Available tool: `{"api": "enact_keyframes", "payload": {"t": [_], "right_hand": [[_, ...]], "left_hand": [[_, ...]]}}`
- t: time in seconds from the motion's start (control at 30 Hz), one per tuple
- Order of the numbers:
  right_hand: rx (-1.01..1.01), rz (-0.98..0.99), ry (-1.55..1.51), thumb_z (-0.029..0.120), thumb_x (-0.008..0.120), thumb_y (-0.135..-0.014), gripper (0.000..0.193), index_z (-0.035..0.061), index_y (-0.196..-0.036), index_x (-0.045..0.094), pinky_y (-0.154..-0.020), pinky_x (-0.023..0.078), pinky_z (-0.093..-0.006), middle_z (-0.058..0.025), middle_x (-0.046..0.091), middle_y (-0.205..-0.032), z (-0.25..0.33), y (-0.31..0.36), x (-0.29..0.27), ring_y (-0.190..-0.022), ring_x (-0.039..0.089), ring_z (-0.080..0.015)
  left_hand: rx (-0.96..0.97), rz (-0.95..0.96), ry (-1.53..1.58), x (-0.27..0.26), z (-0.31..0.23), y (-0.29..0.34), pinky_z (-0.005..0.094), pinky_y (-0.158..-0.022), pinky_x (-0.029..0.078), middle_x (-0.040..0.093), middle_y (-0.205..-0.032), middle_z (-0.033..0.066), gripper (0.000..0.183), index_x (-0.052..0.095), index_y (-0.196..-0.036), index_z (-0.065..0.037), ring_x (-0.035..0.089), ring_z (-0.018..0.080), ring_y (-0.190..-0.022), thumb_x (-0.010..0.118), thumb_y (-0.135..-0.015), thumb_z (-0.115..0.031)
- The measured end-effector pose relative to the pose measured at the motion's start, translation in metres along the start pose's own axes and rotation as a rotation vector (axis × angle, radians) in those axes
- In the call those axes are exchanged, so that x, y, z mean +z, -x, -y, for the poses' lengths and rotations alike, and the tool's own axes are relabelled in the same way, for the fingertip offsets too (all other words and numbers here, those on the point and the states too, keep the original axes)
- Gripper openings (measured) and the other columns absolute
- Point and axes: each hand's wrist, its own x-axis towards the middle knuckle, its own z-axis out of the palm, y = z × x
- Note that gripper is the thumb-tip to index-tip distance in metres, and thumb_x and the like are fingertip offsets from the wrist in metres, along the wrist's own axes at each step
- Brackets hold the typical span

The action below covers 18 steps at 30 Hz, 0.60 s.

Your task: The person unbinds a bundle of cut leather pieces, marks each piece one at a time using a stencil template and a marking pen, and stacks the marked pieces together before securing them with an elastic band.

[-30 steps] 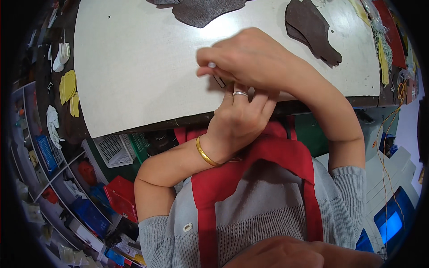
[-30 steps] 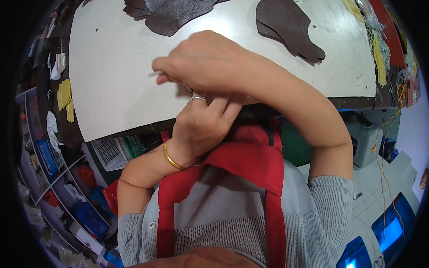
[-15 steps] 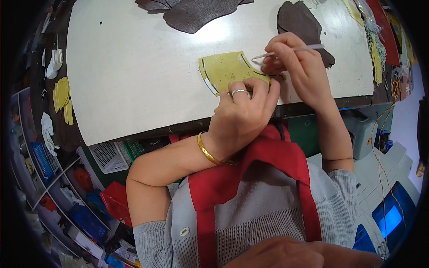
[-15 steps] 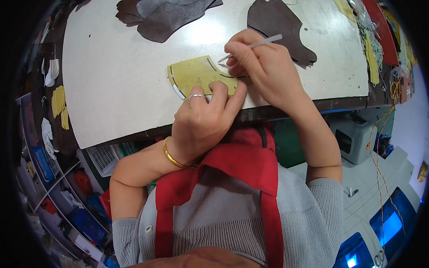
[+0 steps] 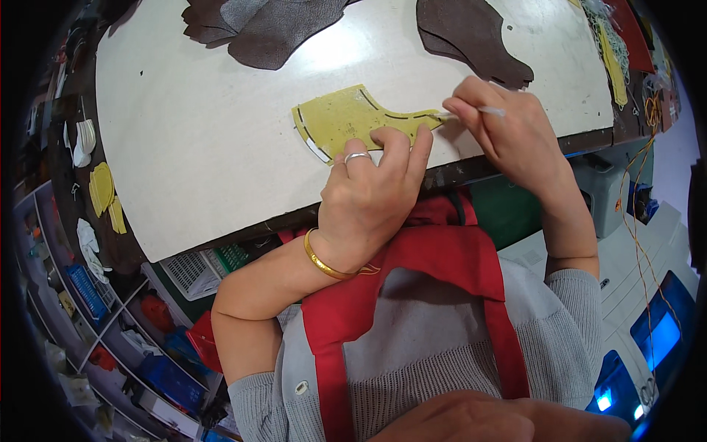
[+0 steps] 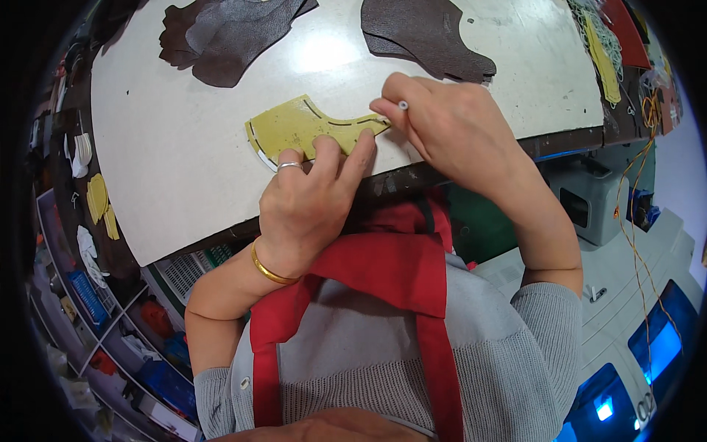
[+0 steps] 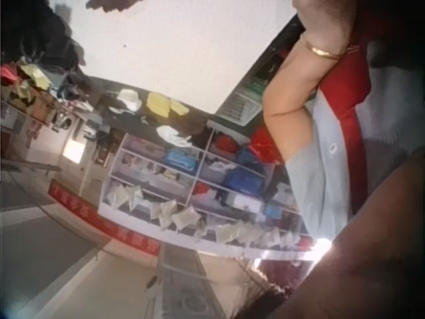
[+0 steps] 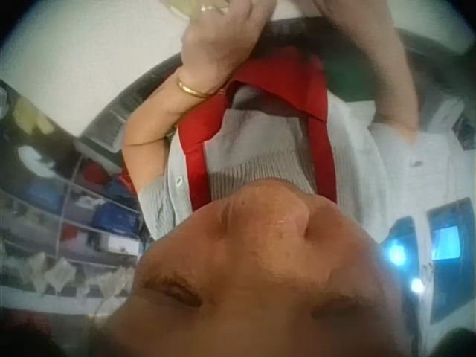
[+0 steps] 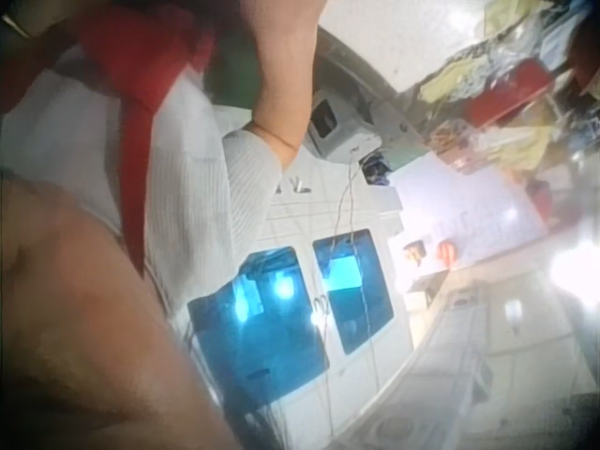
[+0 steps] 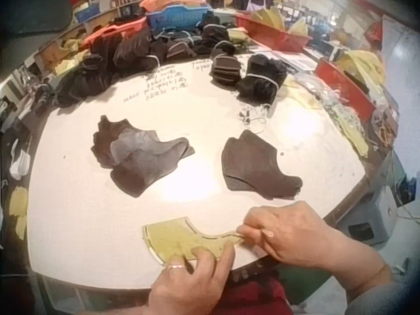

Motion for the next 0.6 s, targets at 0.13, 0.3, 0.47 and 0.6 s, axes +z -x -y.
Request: {"api": "enact_keyframes", "payload": {"t": [0.13, 0.3, 0.47, 0.6], "right_hand": [[0.083, 0.041, 0.01, 0.026, 0.058, -0.102, 0.023, 0.0044, -0.097, 0.063, -0.063, 0.052, -0.0413, -0.0122, 0.065, -0.084, 0.003, 0.0, -0.004, -0.071, 0.066, -0.0318], [-0.019, -0.082, -0.335, 0.029, 0.048, -0.106, 0.03, 0.0046, -0.101, 0.064, -0.075, 0.052, -0.0434, -0.0101, 0.066, -0.093, 0.019, -0.029, 0.008, -0.086, 0.065, -0.0335], [0.088, 0.026, -0.46, 0.029, 0.051, -0.105, 0.03, 0.0058, -0.102, 0.069, -0.065, 0.052, -0.0393, -0.0103, 0.068, -0.089, 0.002, -0.012, 0.005, -0.074, 0.067, -0.032], [0.044, -0.072, -0.235, 0.022, 0.061, -0.101, 0.018, 0.0063, -0.097, 0.069, -0.061, 0.051, -0.0386, -0.0107, 0.067, -0.079, -0.007, 0.006, 0.011, -0.07, 0.068, -0.0311]], "left_hand": [[-0.001, -0.004, -0.012, 0.0, 0.003, 0.0, 0.0243, -0.045, 0.043, 0.054, -0.091, -0.001, 0.041, 0.068, -0.125, -0.028, 0.048, 0.0168, -0.061, 0.063, -0.085, -0.019], [-0.008, -0.083, 0.085, 0.003, 0.009, 0.006, 0.0256, -0.046, 0.045, 0.054, -0.09, -0.0004, 0.043, 0.068, -0.125, -0.028, 0.05, 0.0179, -0.061, 0.064, -0.084, -0.017], [0.021, 0.035, 0.113, -0.008, 0.007, 0.0, 0.0245, -0.053, 0.049, 0.056, -0.096, 0.0051, 0.038, 0.067, -0.123, -0.018, 0.055, 0.0188, -0.069, 0.061, -0.085, -0.016], [-0.017, -0.03, 0.092, -0.003, 0.008, 0.0, 0.0257, -0.048, 0.046, 0.049, -0.085, 0.001, 0.038, 0.067, -0.123, -0.027, 0.05, 0.0179, -0.065, 0.064, -0.086, -0.018]]}}
